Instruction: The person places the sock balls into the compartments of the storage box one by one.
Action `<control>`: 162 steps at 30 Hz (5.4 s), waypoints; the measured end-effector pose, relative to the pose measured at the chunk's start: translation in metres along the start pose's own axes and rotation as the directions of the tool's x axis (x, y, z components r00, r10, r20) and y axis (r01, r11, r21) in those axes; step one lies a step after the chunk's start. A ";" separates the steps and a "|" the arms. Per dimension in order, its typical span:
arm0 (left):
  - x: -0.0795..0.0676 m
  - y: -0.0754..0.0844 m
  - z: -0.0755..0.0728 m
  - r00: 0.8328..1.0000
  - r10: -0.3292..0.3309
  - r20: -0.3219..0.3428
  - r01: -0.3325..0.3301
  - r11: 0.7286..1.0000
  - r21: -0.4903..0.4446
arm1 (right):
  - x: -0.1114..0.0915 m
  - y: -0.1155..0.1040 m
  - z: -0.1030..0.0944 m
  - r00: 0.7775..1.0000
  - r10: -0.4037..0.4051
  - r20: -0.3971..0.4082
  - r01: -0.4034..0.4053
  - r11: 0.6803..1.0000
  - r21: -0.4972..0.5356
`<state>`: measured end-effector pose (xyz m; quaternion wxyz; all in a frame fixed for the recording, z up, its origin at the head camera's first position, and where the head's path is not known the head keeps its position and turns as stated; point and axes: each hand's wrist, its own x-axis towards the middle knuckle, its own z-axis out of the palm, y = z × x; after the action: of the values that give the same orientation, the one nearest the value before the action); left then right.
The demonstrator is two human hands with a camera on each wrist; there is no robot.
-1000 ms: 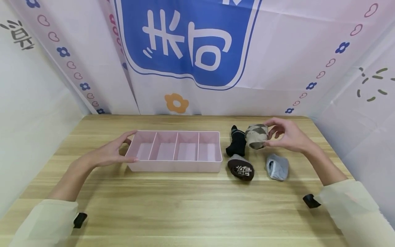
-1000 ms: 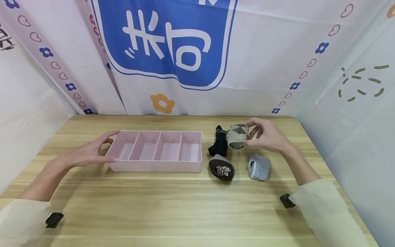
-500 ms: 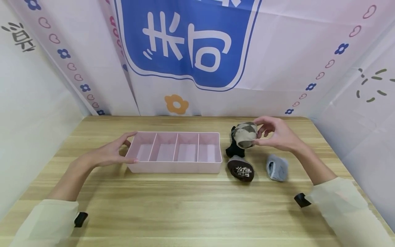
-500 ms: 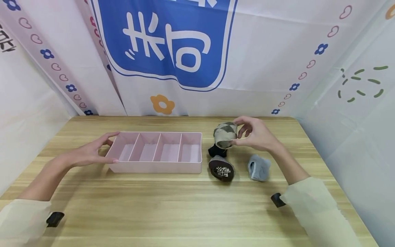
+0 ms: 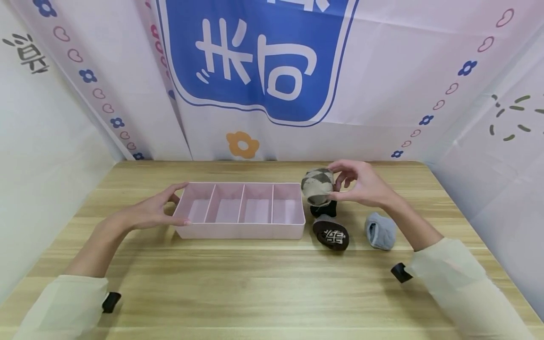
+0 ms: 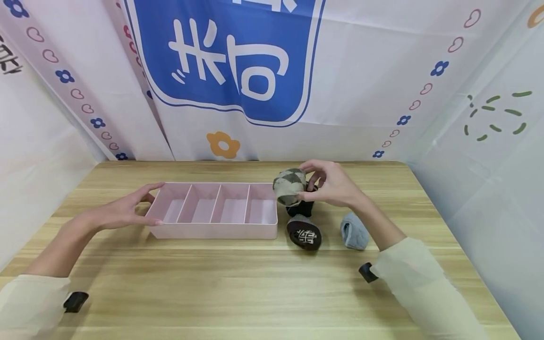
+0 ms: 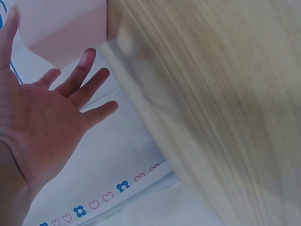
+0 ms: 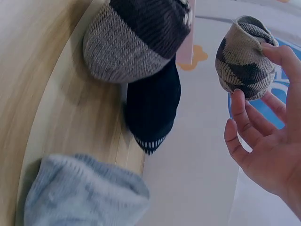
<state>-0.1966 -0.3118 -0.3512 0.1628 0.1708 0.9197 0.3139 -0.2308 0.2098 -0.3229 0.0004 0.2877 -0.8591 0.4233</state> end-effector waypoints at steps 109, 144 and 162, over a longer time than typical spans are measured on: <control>0.001 0.005 -0.002 0.999 -0.006 0.049 0.011 0.995 -0.104 | 0.119 -0.108 0.162 0.982 -0.043 0.186 0.044 0.999 0.001; 0.001 0.004 -0.001 0.998 -0.019 0.068 0.027 0.993 -0.112 | 0.134 -0.114 0.191 0.982 -0.071 0.178 0.071 0.997 0.008; 0.002 0.003 -0.001 0.997 0.002 0.073 0.009 0.989 -0.149 | 0.137 -0.117 0.206 0.980 -0.042 0.194 0.050 0.998 -0.036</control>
<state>-0.1977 -0.3094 -0.3494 0.2089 0.1680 0.8874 0.3749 -0.2372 -0.0633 -0.3371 -0.0672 0.3473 -0.8566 0.3757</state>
